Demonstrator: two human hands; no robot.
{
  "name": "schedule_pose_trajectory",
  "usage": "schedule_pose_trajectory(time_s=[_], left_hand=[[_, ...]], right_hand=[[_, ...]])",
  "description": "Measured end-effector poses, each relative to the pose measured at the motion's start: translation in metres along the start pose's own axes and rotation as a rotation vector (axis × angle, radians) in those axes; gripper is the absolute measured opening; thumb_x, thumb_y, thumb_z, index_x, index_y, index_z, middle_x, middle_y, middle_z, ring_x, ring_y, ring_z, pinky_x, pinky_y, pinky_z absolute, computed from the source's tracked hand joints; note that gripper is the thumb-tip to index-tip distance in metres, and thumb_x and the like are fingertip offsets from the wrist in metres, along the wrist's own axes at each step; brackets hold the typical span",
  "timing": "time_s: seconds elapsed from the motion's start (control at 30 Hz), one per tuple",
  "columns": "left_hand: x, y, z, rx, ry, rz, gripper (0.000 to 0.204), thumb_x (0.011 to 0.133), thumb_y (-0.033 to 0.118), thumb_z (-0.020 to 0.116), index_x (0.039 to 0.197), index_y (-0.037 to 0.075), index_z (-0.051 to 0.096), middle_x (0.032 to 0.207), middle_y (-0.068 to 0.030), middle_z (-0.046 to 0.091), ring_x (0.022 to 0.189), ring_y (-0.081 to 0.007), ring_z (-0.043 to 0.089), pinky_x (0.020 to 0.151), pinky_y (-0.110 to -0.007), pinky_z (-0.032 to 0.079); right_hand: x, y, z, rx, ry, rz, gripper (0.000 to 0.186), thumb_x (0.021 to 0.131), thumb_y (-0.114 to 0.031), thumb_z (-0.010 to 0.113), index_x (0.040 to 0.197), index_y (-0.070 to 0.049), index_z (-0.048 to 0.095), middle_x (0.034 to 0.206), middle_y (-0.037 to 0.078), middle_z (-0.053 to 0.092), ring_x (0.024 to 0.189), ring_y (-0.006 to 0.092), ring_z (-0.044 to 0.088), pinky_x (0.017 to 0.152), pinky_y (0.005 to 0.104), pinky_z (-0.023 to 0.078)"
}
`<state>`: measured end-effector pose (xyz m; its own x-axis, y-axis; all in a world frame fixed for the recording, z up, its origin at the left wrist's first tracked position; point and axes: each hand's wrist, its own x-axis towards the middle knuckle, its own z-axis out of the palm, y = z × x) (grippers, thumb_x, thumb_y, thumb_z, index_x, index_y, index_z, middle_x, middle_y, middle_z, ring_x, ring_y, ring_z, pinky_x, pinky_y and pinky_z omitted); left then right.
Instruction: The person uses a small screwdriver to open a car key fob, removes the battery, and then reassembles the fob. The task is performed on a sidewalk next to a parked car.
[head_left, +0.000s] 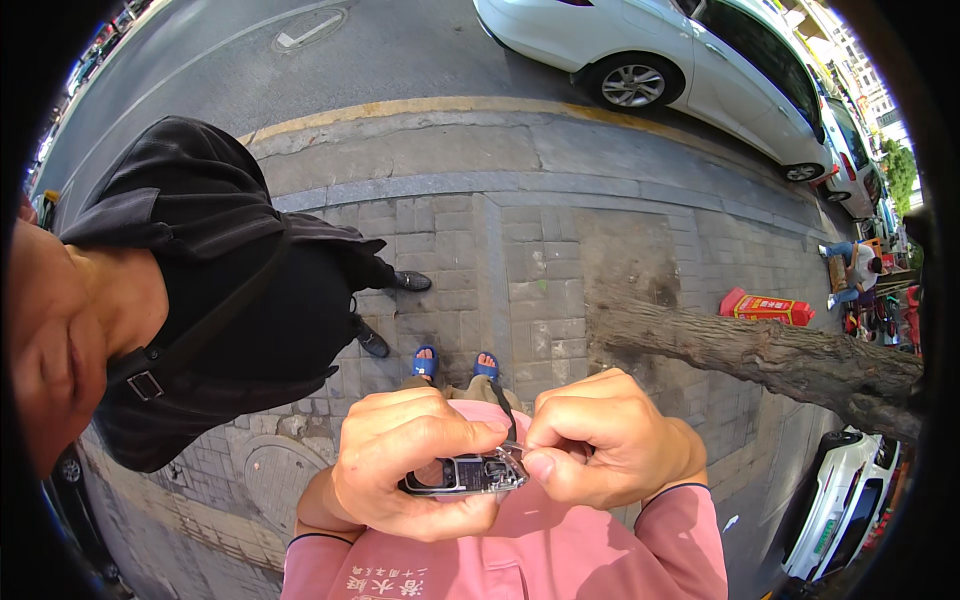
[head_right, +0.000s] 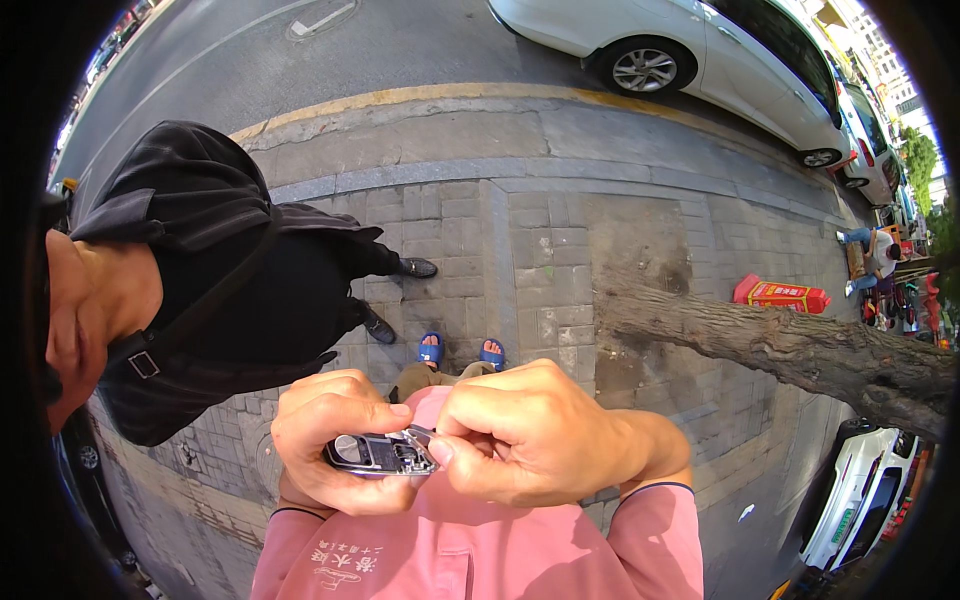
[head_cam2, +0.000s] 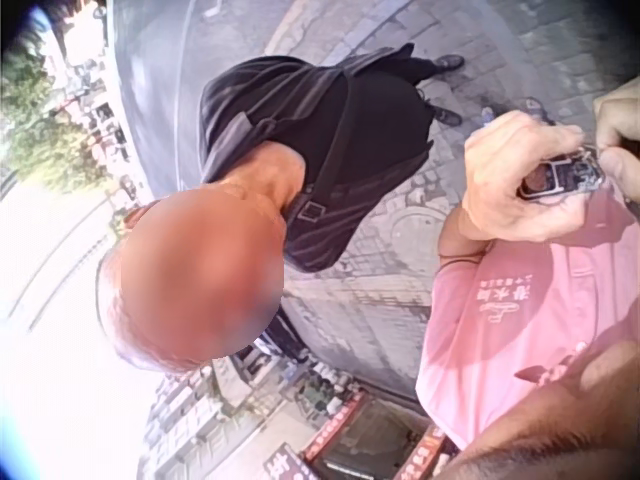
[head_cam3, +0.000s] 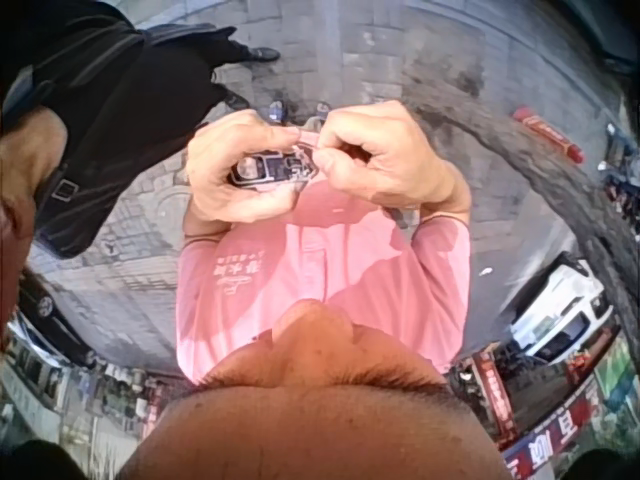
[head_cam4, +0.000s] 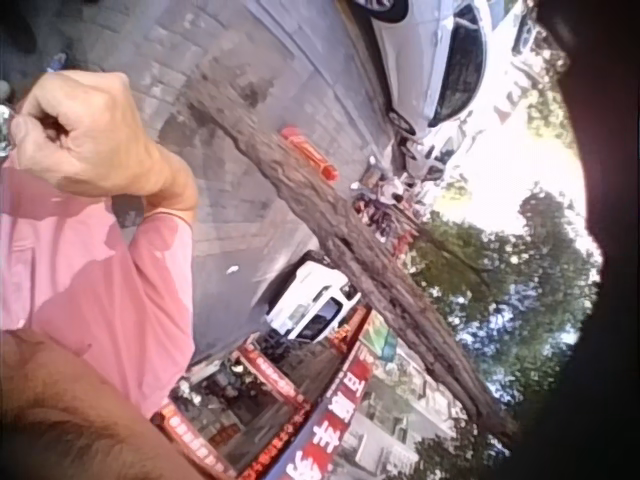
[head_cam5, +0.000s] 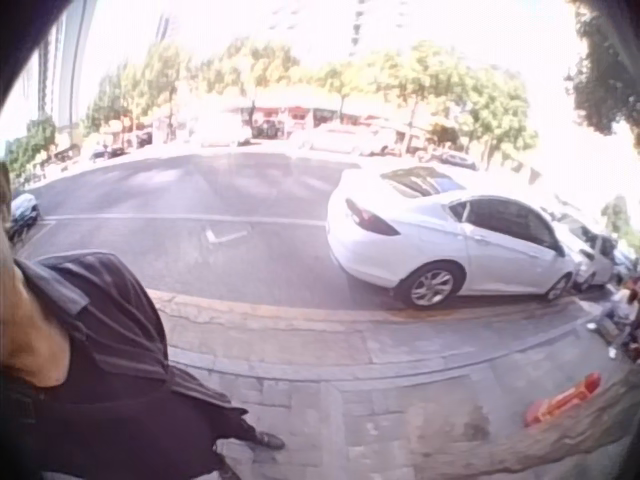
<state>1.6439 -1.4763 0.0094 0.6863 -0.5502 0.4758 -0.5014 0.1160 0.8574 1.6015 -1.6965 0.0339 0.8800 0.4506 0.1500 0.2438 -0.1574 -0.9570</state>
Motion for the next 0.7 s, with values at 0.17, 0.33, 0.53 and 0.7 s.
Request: schedule_pose_trajectory(time_s=[0.17, 0.33, 0.53, 0.7], left_hand=[[-0.001, 0.0, 0.0, 0.009, 0.04, 0.03, 0.037, 0.056, 0.005, 0.078, 0.091, -0.003, 0.067, 0.073, -0.0097, 0.068, 0.05, -0.0149, 0.058, 0.048, -0.025, 0.045], [-0.001, -0.004, 0.0, 0.044, 0.013, 0.06, 0.037, 0.055, 0.005, 0.077, 0.09, -0.002, 0.068, 0.074, -0.0092, 0.07, 0.047, -0.0125, 0.054, 0.046, -0.024, 0.042], [0.004, -0.003, -0.002, 0.07, 0.018, 0.025, 0.035, 0.054, 0.004, 0.074, 0.088, -0.001, 0.069, 0.074, -0.0086, 0.07, 0.046, -0.0109, 0.052, 0.044, -0.023, 0.041], [0.004, -0.001, -0.004, -0.004, 0.023, 0.02, 0.035, 0.054, 0.003, 0.073, 0.089, -0.001, 0.07, 0.073, -0.0085, 0.07, 0.047, -0.0113, 0.054, 0.046, -0.023, 0.042]], right_hand=[[0.0, 0.006, 0.004, 0.028, 0.029, -0.035, 0.011, 0.084, -0.004, 0.067, 0.076, -0.001, 0.06, 0.062, 0.005, 0.053, 0.047, 0.015, 0.047, 0.043, 0.0301, 0.038], [-0.005, 0.009, 0.003, 0.103, 0.001, 0.045, 0.011, 0.083, -0.005, 0.064, 0.075, 0.0, 0.059, 0.063, 0.006, 0.055, 0.049, 0.0155, 0.048, 0.044, 0.0309, 0.037], [0.004, 0.0, 0.007, 0.105, 0.062, 0.121, 0.014, 0.088, -0.008, 0.064, 0.077, 0.0, 0.06, 0.063, 0.006, 0.054, 0.049, 0.0146, 0.048, 0.044, 0.0302, 0.037], [0.002, 0.005, 0.005, 0.037, 0.05, -0.022, 0.015, 0.085, -0.005, 0.065, 0.073, 0.0, 0.056, 0.06, 0.006, 0.051, 0.048, 0.0136, 0.045, 0.043, 0.0301, 0.036]])
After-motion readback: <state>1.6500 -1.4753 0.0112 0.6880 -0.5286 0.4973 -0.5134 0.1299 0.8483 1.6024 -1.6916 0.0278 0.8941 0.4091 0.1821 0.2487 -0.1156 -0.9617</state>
